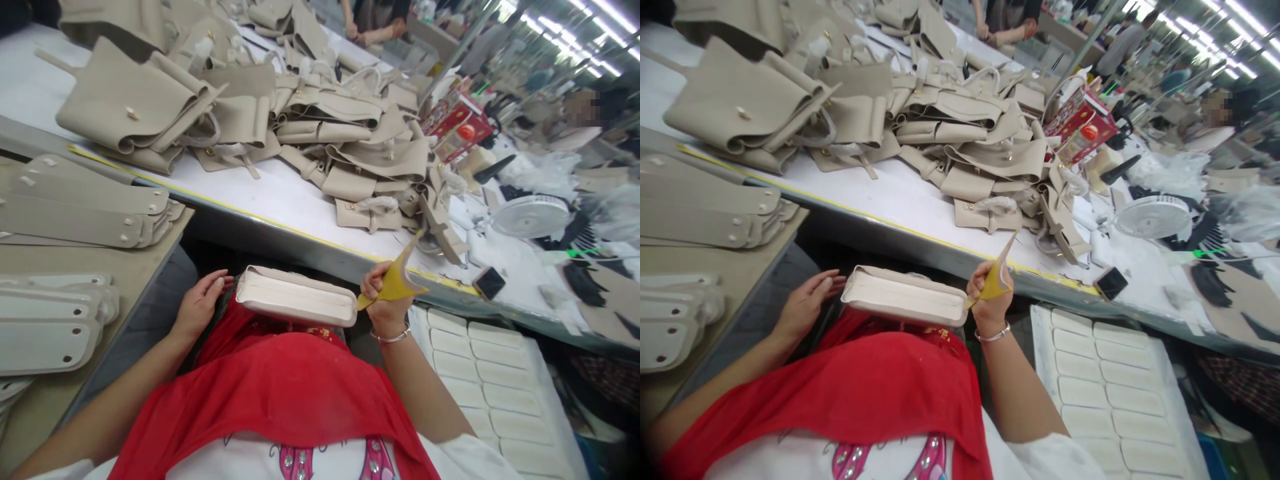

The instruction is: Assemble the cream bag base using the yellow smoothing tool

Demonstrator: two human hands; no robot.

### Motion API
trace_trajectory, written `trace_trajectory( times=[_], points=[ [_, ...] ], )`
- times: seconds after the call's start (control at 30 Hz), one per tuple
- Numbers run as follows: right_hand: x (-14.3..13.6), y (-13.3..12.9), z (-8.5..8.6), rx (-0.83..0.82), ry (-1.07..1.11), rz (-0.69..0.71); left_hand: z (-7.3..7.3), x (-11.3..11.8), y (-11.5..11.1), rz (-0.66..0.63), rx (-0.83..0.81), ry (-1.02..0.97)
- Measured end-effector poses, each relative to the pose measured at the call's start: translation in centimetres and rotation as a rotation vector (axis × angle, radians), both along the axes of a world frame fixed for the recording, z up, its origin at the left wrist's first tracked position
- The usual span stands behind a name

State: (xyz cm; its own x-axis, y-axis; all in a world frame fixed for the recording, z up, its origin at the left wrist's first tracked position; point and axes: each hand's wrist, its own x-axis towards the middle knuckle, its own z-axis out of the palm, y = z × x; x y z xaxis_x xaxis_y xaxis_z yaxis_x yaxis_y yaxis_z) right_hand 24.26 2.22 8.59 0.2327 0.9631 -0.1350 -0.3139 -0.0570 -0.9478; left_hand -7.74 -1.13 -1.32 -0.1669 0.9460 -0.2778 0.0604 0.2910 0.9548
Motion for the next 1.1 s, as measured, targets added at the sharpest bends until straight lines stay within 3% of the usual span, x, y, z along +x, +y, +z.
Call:
trace_trajectory(
  times=[0.13, 0.27, 0.33, 0.4, 0.5, 0.6, 0.7, 0.9, 1.0, 1.1],
  points=[
    [-0.4, -0.2, -0.1, -0.078, 0.006, -0.024, -0.6, -0.6, 0.3, 0.092, -0.023, -0.126],
    [-1.1, 0.9, 1.5, -0.069, -0.054, 0.137, 0.0, 0.4, 0.7, 0.109, -0.021, -0.323],
    [-2.0, 2.5, 2.4, -0.052, -0.328, 0.251, 0.7, 1.4, 1.1, 0.047, -0.002, -0.418],
    [-3.6, 4.3, 2.7, -0.018, -0.792, 0.422, 1.1, 2.5, 1.6, -0.014, 0.024, -0.444],
    [-6.7, 6.6, 1.8, 0.028, -1.469, 0.779, 1.3, 3.8, 1.9, -0.038, 0.056, -0.446],
    [-9.7, 7.9, 0.1, 0.071, -1.828, 1.049, 1.2, 4.5, 1.7, -0.009, 0.048, -0.460],
    [-12.2, 9.0, -1.1, 0.246, -1.887, 1.156, 0.8, 4.6, 1.5, 0.002, 0.045, -0.429],
    [-16.2, 11.4, -2.2, 0.525, -1.851, 1.217, 0.2, 4.3, 1.5, 0.037, -0.043, -0.299],
    [-17.1, 12.1, -2.5, 0.675, -1.797, 1.281, -0.2, 4.4, 1.6, 0.083, -0.110, -0.401],
    [-17.5, 12.6, -2.5, 0.857, -1.724, 1.372, -0.3, 4.7, 1.9, 0.114, -0.164, -0.630]
  ],
)
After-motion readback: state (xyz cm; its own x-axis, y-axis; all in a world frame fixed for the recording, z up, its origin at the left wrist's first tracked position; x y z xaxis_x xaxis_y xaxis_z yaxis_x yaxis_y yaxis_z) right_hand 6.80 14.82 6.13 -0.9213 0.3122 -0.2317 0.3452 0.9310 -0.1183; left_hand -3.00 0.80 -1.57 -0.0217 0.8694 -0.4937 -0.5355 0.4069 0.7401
